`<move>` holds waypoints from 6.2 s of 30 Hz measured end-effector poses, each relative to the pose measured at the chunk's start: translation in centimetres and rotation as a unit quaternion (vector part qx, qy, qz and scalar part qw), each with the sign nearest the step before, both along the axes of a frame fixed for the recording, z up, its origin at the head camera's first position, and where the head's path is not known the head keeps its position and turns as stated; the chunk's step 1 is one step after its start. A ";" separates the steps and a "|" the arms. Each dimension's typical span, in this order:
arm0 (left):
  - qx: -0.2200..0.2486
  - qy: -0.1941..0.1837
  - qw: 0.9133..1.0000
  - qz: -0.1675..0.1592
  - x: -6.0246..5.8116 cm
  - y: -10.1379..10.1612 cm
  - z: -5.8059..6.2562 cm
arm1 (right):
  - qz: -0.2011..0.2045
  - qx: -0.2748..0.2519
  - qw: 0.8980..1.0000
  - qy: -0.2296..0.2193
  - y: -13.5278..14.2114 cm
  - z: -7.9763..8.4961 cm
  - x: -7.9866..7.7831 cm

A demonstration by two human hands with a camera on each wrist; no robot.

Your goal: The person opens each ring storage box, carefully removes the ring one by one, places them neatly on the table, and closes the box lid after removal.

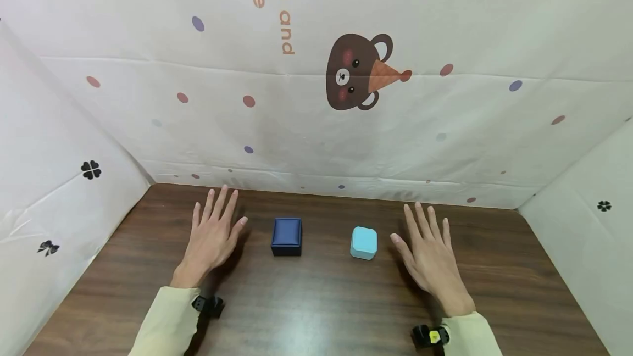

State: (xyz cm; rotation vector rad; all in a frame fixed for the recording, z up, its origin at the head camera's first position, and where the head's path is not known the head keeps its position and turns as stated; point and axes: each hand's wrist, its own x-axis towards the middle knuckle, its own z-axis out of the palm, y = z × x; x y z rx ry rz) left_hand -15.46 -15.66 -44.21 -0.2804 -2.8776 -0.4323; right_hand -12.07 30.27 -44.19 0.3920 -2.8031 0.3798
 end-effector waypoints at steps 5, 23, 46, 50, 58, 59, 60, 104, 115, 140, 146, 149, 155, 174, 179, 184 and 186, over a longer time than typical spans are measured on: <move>0.012 -0.003 1.000 -0.005 0.1 -0.1 0.1 | 0.000 -0.012 1.000 0.003 -0.1 0.4 0.4; 0.221 -0.178 0.951 -0.127 0.3 0.3 0.9 | 0.026 -0.118 0.992 0.042 -3.5 2.3 3.1; 0.253 -0.208 0.936 -0.128 -1.7 4.0 -1.4 | 0.149 -0.152 0.977 -0.015 -11.6 2.6 2.0; 0.265 -0.218 0.931 -0.127 -1.7 3.9 -1.5 | 0.154 -0.146 0.976 -0.049 -13.4 2.9 0.7; 0.279 -0.222 0.925 -0.129 -1.9 3.8 -1.7 | 0.146 -0.109 0.976 -0.118 -16.1 3.0 -1.9; 0.279 -0.221 0.925 -0.129 -1.9 3.8 -1.8 | 0.144 -0.105 0.976 -0.124 -16.3 2.9 -2.2; 0.279 -0.222 0.925 -0.130 -1.9 3.8 -1.7 | 0.142 -0.102 0.976 -0.130 -16.5 2.9 -2.5; 0.280 -0.197 0.925 -0.165 -2.0 3.5 -2.1 | 0.136 -0.292 0.848 -0.420 -16.7 3.6 -9.2; 0.280 -0.198 0.923 -0.173 -2.1 3.5 -2.1 | 0.075 -0.307 0.831 -0.458 -16.8 3.0 -10.3; 0.281 -0.210 0.921 -0.170 -2.2 3.4 -2.1 | 0.039 -0.292 0.923 -0.249 -18.1 4.2 -3.9; 0.281 -0.213 0.921 -0.164 -2.2 3.3 -2.1 | 0.038 -0.302 0.932 -0.198 -18.9 3.2 -1.9; 0.280 -0.213 0.922 -0.164 -2.3 3.3 -2.1 | 0.042 -0.284 0.942 -0.173 -19.3 2.3 -1.6; 0.281 -0.215 0.920 -0.167 -2.2 3.3 -2.0 | 0.047 -0.262 0.954 -0.142 -20.3 0.9 -1.9; 0.284 -0.215 0.919 -0.167 -2.3 3.2 -2.0 | 0.024 -0.231 0.964 -0.126 -21.6 -0.2 -2.9; 0.283 -0.214 0.920 -0.166 -2.3 3.3 -2.1 | 0.031 -0.238 0.964 -0.116 -21.6 -0.3 -2.9; 0.281 -0.214 0.921 -0.166 -2.2 3.3 -2.2 | 0.039 -0.247 0.961 -0.115 -21.6 -0.3 -2.7; 0.282 -0.214 0.920 -0.166 -2.2 3.3 -2.2 | 0.042 -0.252 0.960 -0.111 -21.5 -0.2 -2.6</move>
